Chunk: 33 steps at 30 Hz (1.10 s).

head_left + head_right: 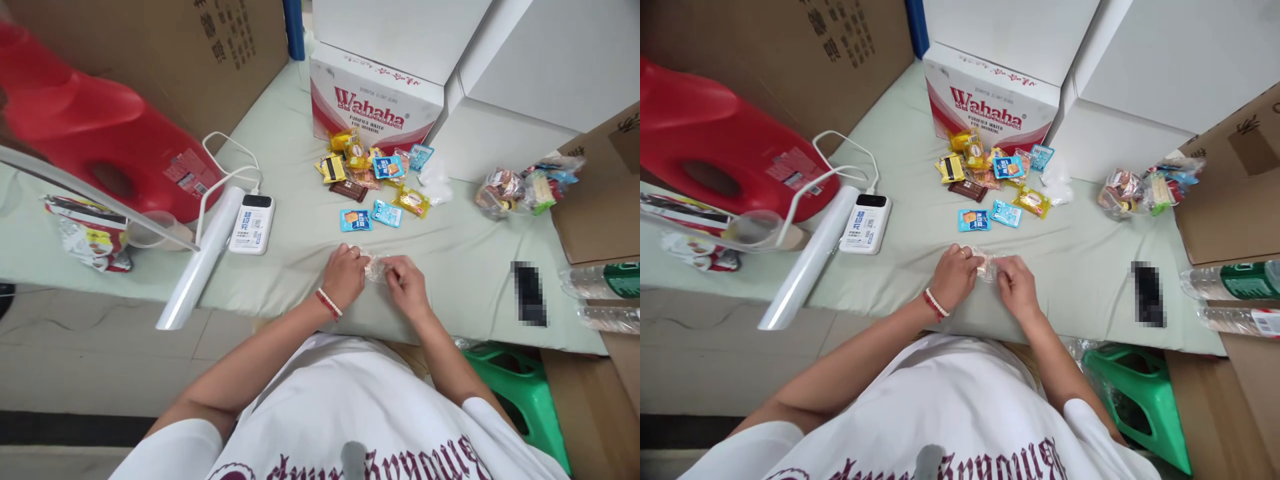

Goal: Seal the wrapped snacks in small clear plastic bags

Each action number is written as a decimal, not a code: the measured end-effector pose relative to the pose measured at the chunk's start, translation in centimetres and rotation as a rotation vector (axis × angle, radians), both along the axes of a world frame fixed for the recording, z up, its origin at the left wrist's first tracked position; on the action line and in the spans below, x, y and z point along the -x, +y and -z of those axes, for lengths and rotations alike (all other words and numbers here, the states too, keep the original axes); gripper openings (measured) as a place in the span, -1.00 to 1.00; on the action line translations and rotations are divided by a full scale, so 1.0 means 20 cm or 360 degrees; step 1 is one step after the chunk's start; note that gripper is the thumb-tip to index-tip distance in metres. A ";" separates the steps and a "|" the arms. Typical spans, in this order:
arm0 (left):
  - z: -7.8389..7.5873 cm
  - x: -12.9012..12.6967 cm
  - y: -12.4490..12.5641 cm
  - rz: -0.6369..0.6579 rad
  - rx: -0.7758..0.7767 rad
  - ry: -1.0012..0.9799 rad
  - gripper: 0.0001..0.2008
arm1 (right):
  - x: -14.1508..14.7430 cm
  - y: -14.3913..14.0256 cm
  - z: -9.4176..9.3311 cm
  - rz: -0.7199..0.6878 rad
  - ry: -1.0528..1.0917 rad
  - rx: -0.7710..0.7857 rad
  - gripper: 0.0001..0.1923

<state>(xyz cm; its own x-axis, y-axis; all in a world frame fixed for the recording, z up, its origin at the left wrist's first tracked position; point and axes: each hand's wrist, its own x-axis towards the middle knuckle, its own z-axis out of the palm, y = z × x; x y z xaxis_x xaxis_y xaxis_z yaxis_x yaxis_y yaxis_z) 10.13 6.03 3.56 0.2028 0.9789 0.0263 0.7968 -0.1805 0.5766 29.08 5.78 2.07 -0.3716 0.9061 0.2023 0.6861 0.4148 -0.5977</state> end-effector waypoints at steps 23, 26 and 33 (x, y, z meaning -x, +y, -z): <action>-0.12 0.05 -0.01 -0.0083 0.0641 -0.1345 -0.64 | 0.09 -0.01 -0.04 -0.0017 0.0376 0.0142 -0.48; -0.19 0.00 -0.05 0.0186 0.0815 -0.1526 -0.54 | -0.02 0.00 -0.02 0.0199 0.0423 0.0247 -0.57; -0.04 0.20 -0.13 -0.0228 0.0555 -0.1131 -0.56 | -0.82 0.59 -0.16 0.1225 0.1179 -0.0038 -0.72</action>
<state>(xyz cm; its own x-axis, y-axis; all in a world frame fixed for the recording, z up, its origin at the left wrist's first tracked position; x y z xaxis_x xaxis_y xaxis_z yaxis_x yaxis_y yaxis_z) 6.22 3.35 4.32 0.1241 0.9697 -0.2104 0.2197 0.1799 0.9588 45.54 17.64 5.34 0.5214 0.8374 0.1636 0.2373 0.0419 -0.9705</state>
